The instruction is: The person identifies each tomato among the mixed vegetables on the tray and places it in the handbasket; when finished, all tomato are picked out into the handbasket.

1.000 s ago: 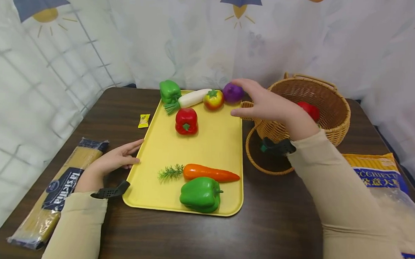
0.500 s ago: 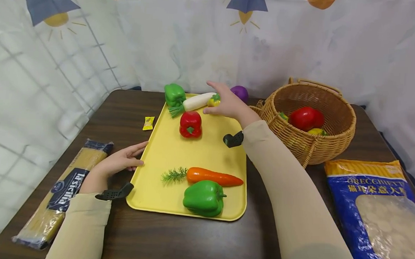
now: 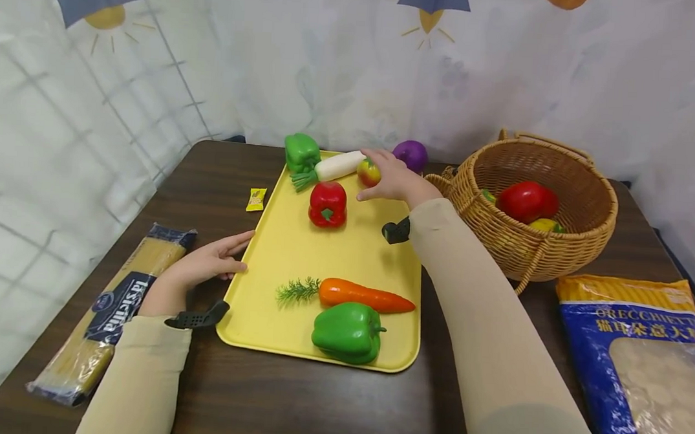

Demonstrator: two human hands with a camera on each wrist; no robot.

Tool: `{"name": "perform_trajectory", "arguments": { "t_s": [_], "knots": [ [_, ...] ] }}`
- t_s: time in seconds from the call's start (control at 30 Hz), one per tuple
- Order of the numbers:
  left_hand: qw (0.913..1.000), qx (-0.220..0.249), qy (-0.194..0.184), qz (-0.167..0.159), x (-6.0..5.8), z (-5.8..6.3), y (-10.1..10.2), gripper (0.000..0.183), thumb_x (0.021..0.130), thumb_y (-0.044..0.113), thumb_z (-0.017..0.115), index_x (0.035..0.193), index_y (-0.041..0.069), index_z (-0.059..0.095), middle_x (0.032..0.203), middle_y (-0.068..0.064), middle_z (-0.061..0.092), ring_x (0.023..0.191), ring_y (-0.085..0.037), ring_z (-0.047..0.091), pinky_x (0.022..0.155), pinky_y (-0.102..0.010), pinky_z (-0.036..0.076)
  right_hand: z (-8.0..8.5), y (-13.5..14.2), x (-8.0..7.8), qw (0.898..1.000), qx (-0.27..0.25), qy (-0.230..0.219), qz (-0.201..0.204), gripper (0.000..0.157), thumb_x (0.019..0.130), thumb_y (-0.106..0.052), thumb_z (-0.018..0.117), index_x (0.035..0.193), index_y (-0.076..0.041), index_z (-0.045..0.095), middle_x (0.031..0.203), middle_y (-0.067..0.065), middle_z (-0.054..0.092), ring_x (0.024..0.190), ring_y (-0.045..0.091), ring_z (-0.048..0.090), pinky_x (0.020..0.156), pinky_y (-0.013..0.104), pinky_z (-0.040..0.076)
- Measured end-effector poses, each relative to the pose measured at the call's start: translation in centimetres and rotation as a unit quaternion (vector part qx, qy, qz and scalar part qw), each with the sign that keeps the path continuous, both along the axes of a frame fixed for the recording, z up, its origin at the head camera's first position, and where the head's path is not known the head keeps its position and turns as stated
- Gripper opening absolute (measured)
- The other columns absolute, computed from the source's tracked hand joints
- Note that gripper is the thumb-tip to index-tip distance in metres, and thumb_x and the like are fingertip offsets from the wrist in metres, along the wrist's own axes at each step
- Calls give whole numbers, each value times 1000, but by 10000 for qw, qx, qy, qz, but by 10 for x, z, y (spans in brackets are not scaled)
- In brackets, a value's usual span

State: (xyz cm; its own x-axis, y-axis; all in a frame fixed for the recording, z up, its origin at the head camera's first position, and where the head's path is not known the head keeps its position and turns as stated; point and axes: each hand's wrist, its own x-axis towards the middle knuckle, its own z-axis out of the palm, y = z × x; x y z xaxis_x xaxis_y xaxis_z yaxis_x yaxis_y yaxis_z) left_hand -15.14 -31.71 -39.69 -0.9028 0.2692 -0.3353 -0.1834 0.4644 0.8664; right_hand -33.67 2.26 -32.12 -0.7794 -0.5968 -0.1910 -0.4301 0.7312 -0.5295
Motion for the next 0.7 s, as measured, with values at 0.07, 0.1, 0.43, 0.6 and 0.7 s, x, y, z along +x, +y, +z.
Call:
{"name": "perform_trajectory", "arguments": {
  "t_s": [0.07,0.1,0.43,0.6,0.7],
  "knots": [
    [10000,8,10,12,0,1,0,73,88,15,57,147,18,14,150,-10,21,66,-14,51,62,-26,43,-2,0,-1,10000,35,11,-54,96,77,-42,69,148,-23,6,154,8,3,138,38,5,106,58,13],
    [10000,13,19,5,1,1,-1,73,88,15,57,147,18,14,150,-10,21,66,-14,51,62,-26,43,-3,-1,-2,10000,41,6,-78,96,77,-41,68,148,-21,7,154,8,3,138,38,5,107,58,13],
    [10000,37,40,17,0,2,1,71,89,13,56,147,17,15,150,-10,21,65,-15,50,61,-27,42,-8,-2,-7,9988,269,10,-408,86,83,-40,62,148,-23,8,153,11,-6,134,49,5,101,67,10],
    [9999,94,77,20,1,3,1,71,89,13,56,147,17,16,150,-10,22,64,-15,50,60,-26,42,-11,-1,-8,9975,419,-69,-568,86,84,-38,61,148,-23,7,153,14,-5,132,51,6,101,67,6],
    [10000,84,31,19,2,1,1,71,89,12,55,147,16,16,150,-10,22,64,-15,50,60,-26,42,-14,-1,-8,9971,403,-126,-628,86,84,-38,61,148,-22,7,152,15,-2,132,50,7,102,65,9]
  ]
}}
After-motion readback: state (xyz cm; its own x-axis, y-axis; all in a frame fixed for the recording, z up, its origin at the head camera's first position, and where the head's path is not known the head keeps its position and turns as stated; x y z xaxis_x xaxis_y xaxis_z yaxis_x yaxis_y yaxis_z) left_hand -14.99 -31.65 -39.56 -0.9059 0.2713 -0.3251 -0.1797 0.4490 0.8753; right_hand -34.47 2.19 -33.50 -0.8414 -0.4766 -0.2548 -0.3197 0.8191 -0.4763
